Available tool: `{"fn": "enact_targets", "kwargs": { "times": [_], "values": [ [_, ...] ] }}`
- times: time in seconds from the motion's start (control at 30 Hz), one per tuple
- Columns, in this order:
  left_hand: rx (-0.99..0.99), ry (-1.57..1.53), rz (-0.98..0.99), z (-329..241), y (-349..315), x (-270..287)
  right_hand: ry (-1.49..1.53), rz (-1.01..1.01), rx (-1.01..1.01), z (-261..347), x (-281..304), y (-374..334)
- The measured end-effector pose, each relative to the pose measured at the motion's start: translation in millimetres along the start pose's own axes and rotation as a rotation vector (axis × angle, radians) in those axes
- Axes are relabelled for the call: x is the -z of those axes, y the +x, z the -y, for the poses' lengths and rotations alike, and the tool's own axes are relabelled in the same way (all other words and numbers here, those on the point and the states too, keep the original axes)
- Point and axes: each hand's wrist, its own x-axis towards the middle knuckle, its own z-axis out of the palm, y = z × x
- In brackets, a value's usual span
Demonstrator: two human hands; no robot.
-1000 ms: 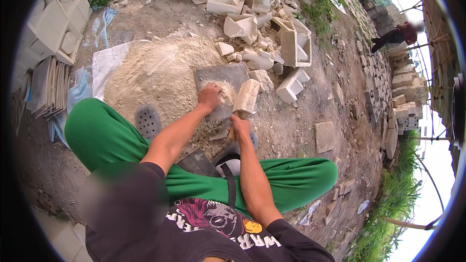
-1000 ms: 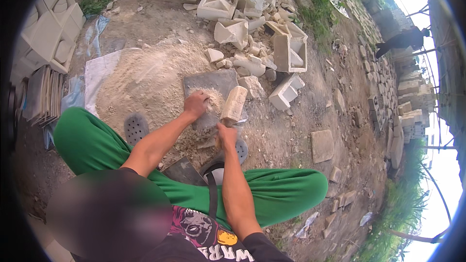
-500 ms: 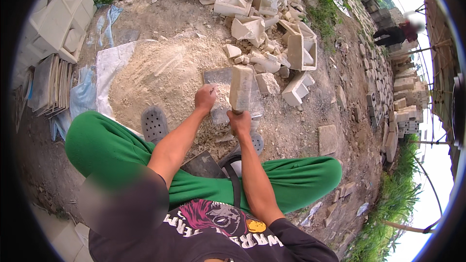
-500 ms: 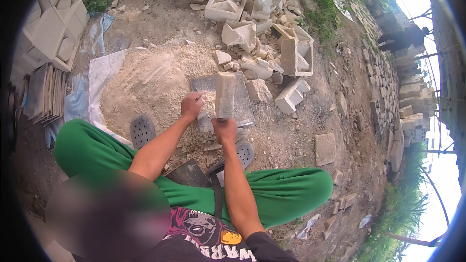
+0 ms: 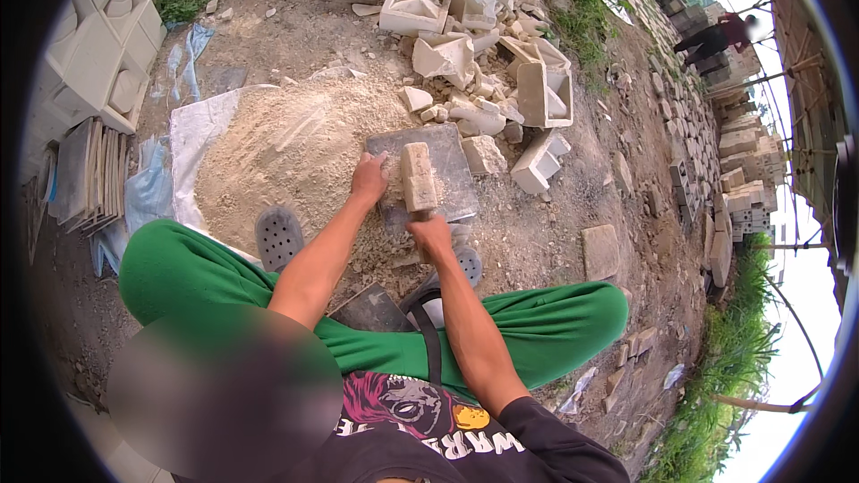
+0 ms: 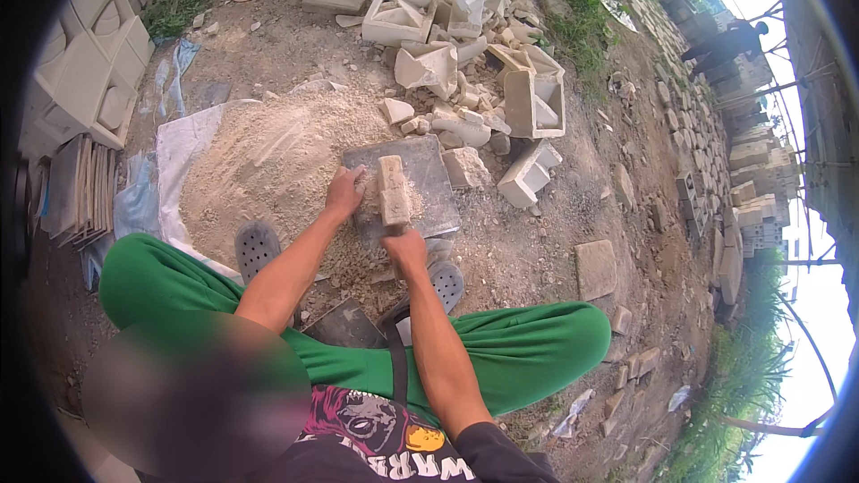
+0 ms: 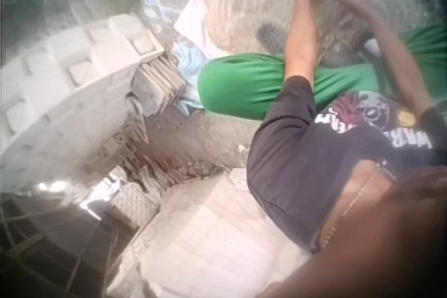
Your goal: The person sits on the ground and uses a stone block as a hammer to strike another block, chipping away pieces to shape it. The person then picks up a different stone block and uses it to scrape and smooth the surface of a third block resting on the ground.
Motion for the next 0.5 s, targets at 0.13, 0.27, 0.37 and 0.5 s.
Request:
{"fn": "enact_targets", "kwargs": {
  "times": [0.13, 0.27, 0.37, 0.5],
  "values": [
    [-0.012, 0.109, 0.067, -5, 3, 3, 0.011, 0.038, 0.020, -1, 3, -9],
    [-0.063, 0.093, 0.094, -10, 2, -6, 0.175, -0.083, -0.037, -15, 8, -11],
    [-0.132, 0.169, 0.131, 3, -8, -8, 0.356, -0.178, -0.198, 2, 28, -21],
    [-0.221, 0.045, 0.134, -30, -12, -25, 0.382, -0.326, -0.278, -83, 5, 19]
  ]
}}
